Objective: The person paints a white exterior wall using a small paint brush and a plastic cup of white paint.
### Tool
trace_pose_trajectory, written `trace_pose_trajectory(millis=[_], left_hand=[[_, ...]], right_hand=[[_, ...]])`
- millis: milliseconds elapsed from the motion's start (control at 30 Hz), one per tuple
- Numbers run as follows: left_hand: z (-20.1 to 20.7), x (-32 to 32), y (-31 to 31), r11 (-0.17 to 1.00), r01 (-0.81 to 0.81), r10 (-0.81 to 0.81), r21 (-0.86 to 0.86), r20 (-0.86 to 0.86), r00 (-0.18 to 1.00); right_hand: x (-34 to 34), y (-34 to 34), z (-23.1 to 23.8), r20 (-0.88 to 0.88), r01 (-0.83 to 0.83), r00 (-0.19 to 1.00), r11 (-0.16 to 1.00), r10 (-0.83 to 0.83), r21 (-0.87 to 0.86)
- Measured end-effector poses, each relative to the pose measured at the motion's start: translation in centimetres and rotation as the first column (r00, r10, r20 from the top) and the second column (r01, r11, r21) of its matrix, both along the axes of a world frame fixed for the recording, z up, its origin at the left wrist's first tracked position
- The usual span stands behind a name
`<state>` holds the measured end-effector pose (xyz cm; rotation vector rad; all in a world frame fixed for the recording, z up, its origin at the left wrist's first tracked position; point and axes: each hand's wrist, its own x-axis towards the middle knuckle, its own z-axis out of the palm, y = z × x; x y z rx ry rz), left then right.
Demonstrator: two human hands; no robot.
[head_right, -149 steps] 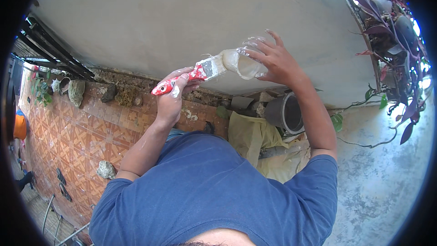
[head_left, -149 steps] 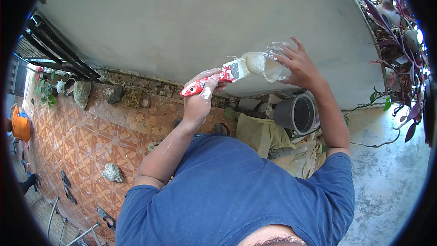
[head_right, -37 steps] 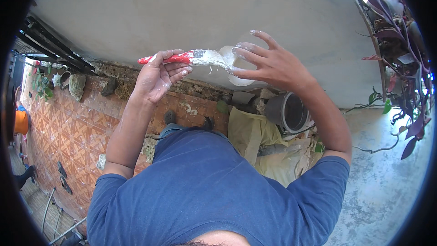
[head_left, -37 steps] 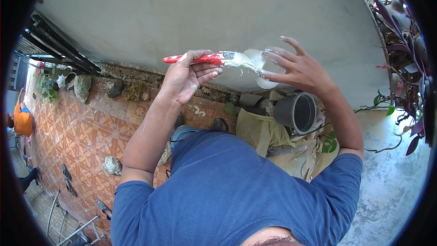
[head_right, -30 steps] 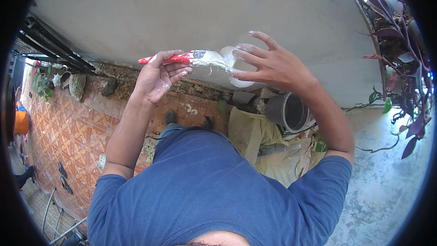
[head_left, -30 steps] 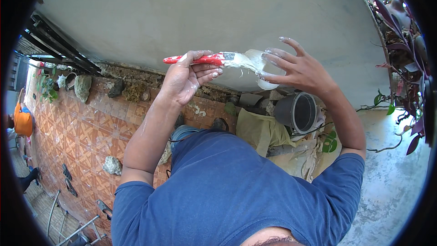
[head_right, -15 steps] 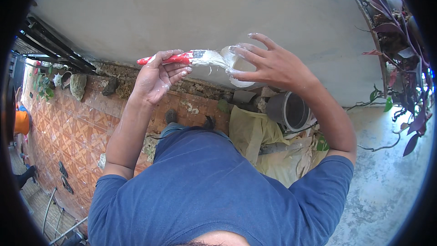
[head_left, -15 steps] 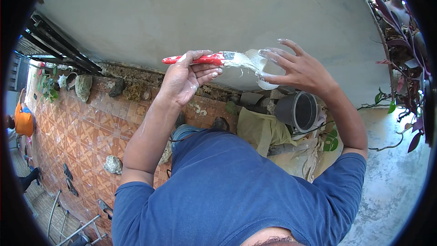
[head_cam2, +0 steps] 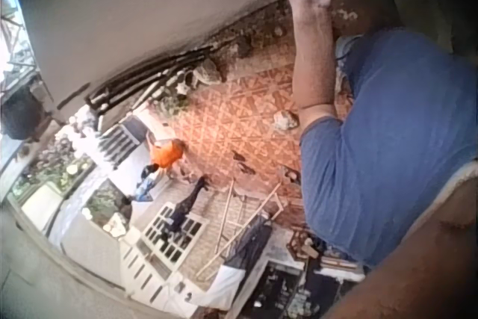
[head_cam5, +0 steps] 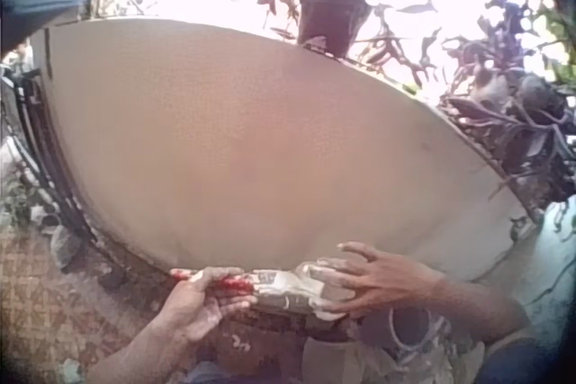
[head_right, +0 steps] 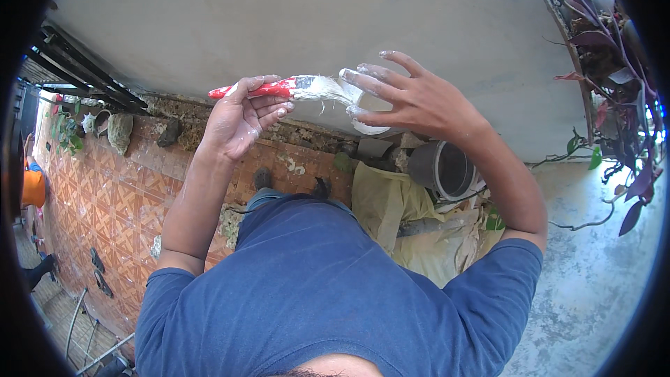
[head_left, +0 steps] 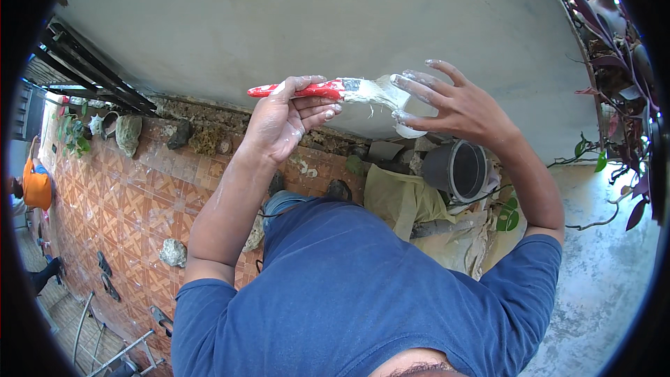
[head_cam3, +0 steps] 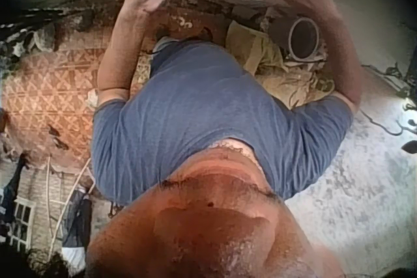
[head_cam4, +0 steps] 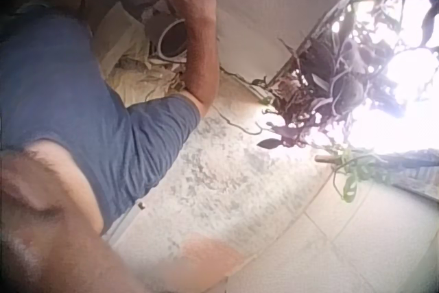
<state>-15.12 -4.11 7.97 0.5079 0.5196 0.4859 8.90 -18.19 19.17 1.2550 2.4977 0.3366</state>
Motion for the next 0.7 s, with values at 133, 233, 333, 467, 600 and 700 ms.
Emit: trace_pose_trajectory(millis=[133, 233, 333, 467, 600, 700], left_hand=[[0.0, 0.0, 0.0, 1.000, 0.007, -0.007, 0.014, 0.000, 1.000], [0.1, 0.1, -0.1, 1.000, 0.015, -0.014, 0.026, -0.011, 1.000], [0.4, 0.1, 0.2, 0.999, 0.027, -0.027, 0.041, -0.016, 1.000], [0.5, 0.3, 0.4, 0.998, 0.032, -0.032, 0.052, -0.007, 0.999], [0.4, 0.5, 0.6, 0.999, 0.044, -0.043, 0.032, -0.035, 0.998], [0.4, 0.9, 0.9, 0.998, 0.059, -0.058, 0.015, -0.050, 0.997]], right_hand=[[-0.2, -0.2, 0.1, 0.041, 0.017, 0.999, 1.000, -0.017, -0.008], [-0.2, -0.3, 0.0, 0.063, 0.016, 0.998, 1.000, -0.015, -0.013], [-0.1, -0.5, -0.3, 0.068, 0.008, 0.998, 1.000, -0.008, -0.003], [0.1, -0.9, -0.4, 0.062, -0.015, 0.998, 0.999, 0.013, 0.031], [0.1, -1.0, -0.3, 0.071, -0.013, 0.997, 1.000, 0.012, 0.009], [0.2, -1.1, -0.8, 0.048, -0.013, 0.999, 1.000, 0.013, 0.001]])
